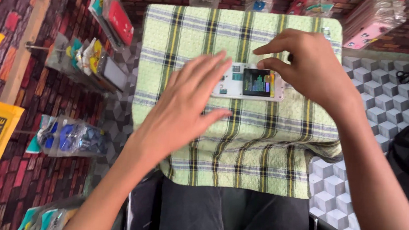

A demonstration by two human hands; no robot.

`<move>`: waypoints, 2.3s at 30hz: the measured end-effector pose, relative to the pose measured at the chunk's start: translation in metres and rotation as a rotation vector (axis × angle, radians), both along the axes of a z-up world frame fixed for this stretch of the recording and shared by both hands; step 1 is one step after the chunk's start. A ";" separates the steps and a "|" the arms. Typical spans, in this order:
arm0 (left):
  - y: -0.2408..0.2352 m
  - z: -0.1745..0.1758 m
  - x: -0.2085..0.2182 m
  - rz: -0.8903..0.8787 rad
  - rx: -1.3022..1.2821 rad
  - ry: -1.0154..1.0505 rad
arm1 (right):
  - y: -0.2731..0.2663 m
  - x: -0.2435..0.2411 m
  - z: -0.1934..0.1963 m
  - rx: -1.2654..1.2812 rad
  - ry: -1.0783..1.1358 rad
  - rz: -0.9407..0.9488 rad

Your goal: The person uses a screwdriver to remove screws from a tablet and then from a white mobile phone. The person removes the back cover of the phone to expose the internal components.

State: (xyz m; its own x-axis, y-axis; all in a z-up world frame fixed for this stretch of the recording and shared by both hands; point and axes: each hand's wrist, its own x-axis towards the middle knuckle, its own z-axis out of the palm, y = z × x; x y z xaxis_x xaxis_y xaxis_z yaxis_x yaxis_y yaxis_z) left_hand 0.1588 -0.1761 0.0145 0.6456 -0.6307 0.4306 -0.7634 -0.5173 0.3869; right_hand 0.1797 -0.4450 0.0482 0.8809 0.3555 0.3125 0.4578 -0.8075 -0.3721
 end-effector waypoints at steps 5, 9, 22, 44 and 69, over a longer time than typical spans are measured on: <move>-0.026 -0.013 0.030 0.004 -0.021 0.135 | 0.000 -0.041 0.013 -0.055 0.036 -0.185; -0.033 -0.024 0.032 0.021 0.003 0.130 | 0.001 -0.047 0.007 -0.088 0.101 -0.154; -0.034 -0.019 0.030 0.044 -0.040 0.101 | 0.023 -0.050 0.003 0.089 0.245 -0.330; -0.027 -0.023 0.033 0.050 -0.074 0.087 | 0.026 0.010 -0.015 -0.362 -0.137 0.335; -0.028 -0.022 0.032 0.046 -0.080 0.088 | 0.013 0.010 -0.011 -0.361 -0.168 0.374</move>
